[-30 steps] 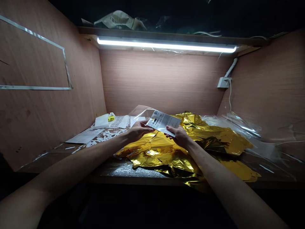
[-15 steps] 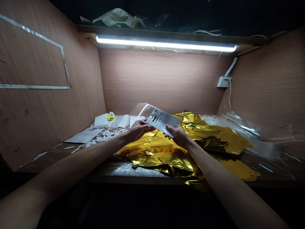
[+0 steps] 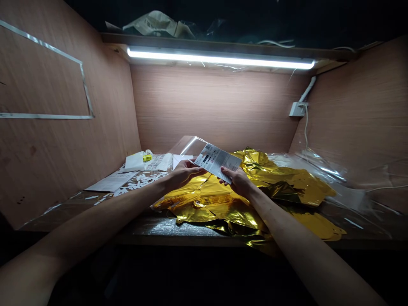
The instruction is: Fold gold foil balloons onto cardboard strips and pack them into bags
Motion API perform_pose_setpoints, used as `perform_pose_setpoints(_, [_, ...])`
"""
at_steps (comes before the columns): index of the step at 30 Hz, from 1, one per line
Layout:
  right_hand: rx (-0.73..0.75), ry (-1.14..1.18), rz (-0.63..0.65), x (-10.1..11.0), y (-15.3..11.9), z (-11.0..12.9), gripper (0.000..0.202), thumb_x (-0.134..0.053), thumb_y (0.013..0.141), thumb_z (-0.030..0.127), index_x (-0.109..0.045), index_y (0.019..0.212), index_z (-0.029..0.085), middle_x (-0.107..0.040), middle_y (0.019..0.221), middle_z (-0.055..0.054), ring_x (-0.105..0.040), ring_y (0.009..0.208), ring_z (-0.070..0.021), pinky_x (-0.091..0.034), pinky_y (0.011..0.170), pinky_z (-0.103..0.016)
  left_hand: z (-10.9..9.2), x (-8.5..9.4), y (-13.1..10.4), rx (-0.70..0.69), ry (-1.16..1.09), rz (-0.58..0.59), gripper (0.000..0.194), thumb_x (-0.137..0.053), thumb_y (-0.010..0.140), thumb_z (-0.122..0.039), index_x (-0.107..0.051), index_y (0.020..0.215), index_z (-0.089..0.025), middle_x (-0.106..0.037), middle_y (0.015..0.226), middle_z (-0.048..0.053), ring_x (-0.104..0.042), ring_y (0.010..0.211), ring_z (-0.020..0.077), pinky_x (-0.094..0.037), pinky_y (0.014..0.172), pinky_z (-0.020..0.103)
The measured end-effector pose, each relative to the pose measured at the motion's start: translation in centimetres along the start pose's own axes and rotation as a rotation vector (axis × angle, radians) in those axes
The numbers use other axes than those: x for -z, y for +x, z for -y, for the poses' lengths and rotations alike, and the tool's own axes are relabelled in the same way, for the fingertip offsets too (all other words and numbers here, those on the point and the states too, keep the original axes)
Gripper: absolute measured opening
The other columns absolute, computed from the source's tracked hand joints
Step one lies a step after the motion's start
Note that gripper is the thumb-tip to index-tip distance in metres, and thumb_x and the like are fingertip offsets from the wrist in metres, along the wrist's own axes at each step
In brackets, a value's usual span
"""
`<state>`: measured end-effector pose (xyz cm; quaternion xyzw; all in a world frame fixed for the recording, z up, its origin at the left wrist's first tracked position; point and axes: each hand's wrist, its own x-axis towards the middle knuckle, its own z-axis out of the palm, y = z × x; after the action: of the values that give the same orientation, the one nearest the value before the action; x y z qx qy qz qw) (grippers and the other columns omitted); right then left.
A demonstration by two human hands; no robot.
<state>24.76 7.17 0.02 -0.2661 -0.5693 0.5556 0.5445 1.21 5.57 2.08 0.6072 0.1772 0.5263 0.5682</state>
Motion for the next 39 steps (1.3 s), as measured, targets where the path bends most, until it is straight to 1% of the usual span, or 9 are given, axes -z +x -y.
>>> perform_pose_setpoints(5, [0.032,-0.025,-0.013,-0.1,0.1,-0.1,0.022,-0.077,0.083,0.027,-0.065,0.094,0.012,-0.071,0.081,-0.008,-0.064,0.052,-0.0141,-0.049,0.037,-0.022,-0.4,-0.3,-0.2,0.003,-0.001,-0.012,0.036,-0.081,0.072,-0.005,-0.075,0.107,-0.006,-0.078,0.102,0.016,-0.075,0.099,0.0256,-0.051,0.106,0.041])
perform_pose_setpoints(8, [0.065,-0.051,-0.011,-0.3,0.1,-0.3,0.026,-0.079,0.08,0.031,-0.065,0.094,0.014,-0.07,0.081,-0.008,-0.065,0.052,-0.0152,-0.05,0.037,-0.024,-0.3,-0.5,-0.1,0.021,-0.032,-0.021,0.03,-0.08,0.078,-0.013,-0.074,0.107,-0.006,-0.076,0.107,0.019,-0.075,0.101,0.0282,-0.051,0.106,0.043])
perform_pose_setpoints(11, [0.091,-0.064,0.012,-0.6,0.0,-0.4,0.029,-0.08,0.079,0.034,-0.065,0.094,0.015,-0.07,0.081,-0.007,-0.065,0.052,-0.016,-0.051,0.039,-0.025,0.3,-0.8,0.1,0.056,-0.084,-0.135,0.019,-0.072,0.09,-0.02,-0.073,0.101,-0.004,-0.077,0.103,0.021,-0.076,0.096,0.0287,-0.054,0.103,0.047])
perform_pose_setpoints(14, [0.09,-0.086,0.037,-0.9,-0.1,-0.5,0.031,-0.08,0.078,0.037,-0.065,0.094,0.015,-0.071,0.079,-0.007,-0.066,0.053,-0.0173,-0.052,0.041,-0.027,1.1,-1.1,0.4,0.092,-0.125,-0.255,0.01,-0.066,0.093,-0.013,-0.071,0.095,-0.005,-0.077,0.097,0.02,-0.077,0.09,0.0277,-0.057,0.099,0.049])
perform_pose_setpoints(17, [0.056,-0.105,0.054,-1.0,0.0,-0.4,0.032,-0.08,0.078,0.039,-0.065,0.094,0.015,-0.071,0.075,-0.007,-0.067,0.054,-0.0188,-0.054,0.045,-0.029,1.5,-1.0,0.6,0.104,-0.145,-0.3,0.008,-0.065,0.091,-0.007,-0.071,0.095,-0.005,-0.078,0.096,0.018,-0.077,0.087,0.0251,-0.058,0.098,0.046])
perform_pose_setpoints(22, [0.073,-0.104,-0.069,-0.1,0.6,-0.1,0.03,-0.08,0.075,0.04,-0.068,0.081,0.013,-0.07,0.07,-0.007,-0.066,0.056,-0.0164,-0.053,0.05,-0.026,0.5,0.1,0.8,0.092,-0.17,-0.376,0.011,-0.06,0.093,-0.006,-0.071,0.094,-0.007,-0.078,0.093,0.015,-0.076,0.081,0.0203,-0.06,0.095,0.039])
perform_pose_setpoints(28, [0.185,-0.195,-0.167,0.7,0.8,-0.4,0.03,-0.081,0.07,0.042,-0.069,0.068,0.014,-0.069,0.062,-0.006,-0.06,0.052,-0.0129,-0.05,0.05,-0.024,0.5,-0.1,0.5,0.113,-0.216,-0.377,0.013,-0.061,0.092,-0.008,-0.071,0.101,-0.007,-0.079,0.099,0.016,-0.076,0.09,0.023,-0.06,0.097,0.04])
perform_pose_setpoints(33, [0.231,-0.237,-0.167,0.9,1.0,-0.6,0.029,-0.079,0.074,0.043,-0.072,0.071,0.015,-0.069,0.064,-0.005,-0.059,0.052,-0.0123,-0.051,0.052,-0.025,1.1,-0.7,0.5,0.136,-0.22,-0.35,0.015,-0.069,0.089,-0.013,-0.073,0.101,-0.005,-0.078,0.103,0.019,-0.076,0.094,0.0266,-0.059,0.097,0.041])
perform_pose_setpoints(39, [0.261,-0.295,-0.157,1.2,1.1,-0.5,0.028,-0.076,0.076,0.043,-0.072,0.069,0.016,-0.068,0.062,-0.004,-0.058,0.052,-0.0124,-0.05,0.051,-0.025,-0.7,0.7,1.3,0.009,-0.2,-0.427,0.015,-0.062,0.097,-0.018,-0.074,0.101,-0.009,-0.079,0.099,0.015,-0.077,0.088,0.0214,-0.063,0.089,0.037])
